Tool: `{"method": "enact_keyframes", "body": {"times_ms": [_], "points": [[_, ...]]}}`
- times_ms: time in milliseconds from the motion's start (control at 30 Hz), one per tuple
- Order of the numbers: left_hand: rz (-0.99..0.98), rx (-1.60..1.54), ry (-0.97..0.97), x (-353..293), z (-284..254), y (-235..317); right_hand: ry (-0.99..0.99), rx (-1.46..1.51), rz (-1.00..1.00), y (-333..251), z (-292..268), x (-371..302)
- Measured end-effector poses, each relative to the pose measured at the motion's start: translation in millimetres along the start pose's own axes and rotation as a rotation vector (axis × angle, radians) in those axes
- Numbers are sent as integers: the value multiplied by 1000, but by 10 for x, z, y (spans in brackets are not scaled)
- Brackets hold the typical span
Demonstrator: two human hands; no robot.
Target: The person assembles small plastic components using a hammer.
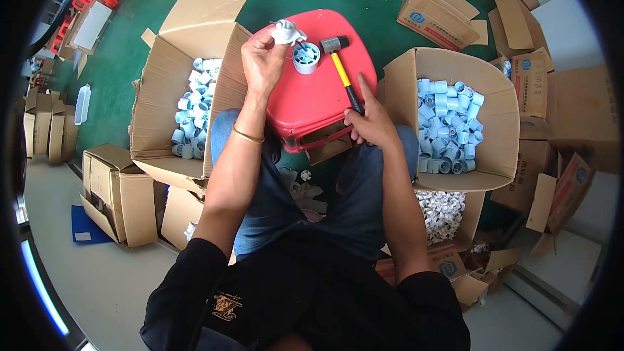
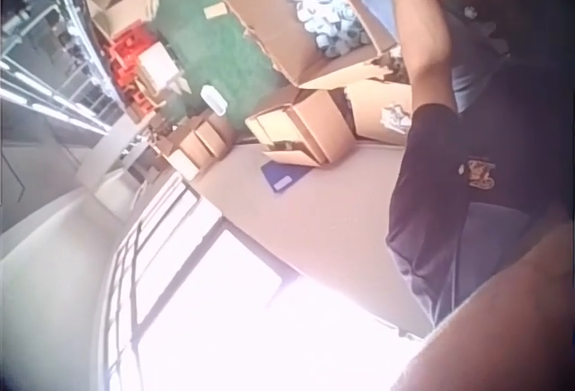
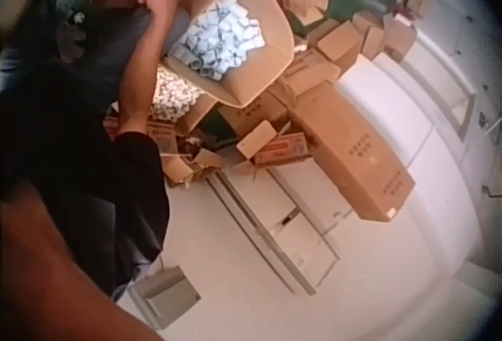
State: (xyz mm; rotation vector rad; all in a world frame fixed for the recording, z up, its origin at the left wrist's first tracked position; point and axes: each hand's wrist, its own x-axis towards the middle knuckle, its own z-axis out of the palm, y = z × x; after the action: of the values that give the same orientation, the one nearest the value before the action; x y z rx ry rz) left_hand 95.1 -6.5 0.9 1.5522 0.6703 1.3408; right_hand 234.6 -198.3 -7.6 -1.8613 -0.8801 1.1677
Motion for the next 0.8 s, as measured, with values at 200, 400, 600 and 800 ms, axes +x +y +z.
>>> {"method": "enact_keyframes", "body": {"times_ms": [200, 400, 600, 800], "points": [[52, -20, -69, 13, -35, 73, -53, 134, -23, 56, -25, 48], [-49, 161, -146, -12, -61, -38, -53, 111, -61, 73, -12, 35], [-12, 40, -100, -4, -33, 82, -44, 97, -51, 84, -12, 40], [8, 23, -103, -5, -39, 60, -33, 64, -38, 58, -1, 31]]}}
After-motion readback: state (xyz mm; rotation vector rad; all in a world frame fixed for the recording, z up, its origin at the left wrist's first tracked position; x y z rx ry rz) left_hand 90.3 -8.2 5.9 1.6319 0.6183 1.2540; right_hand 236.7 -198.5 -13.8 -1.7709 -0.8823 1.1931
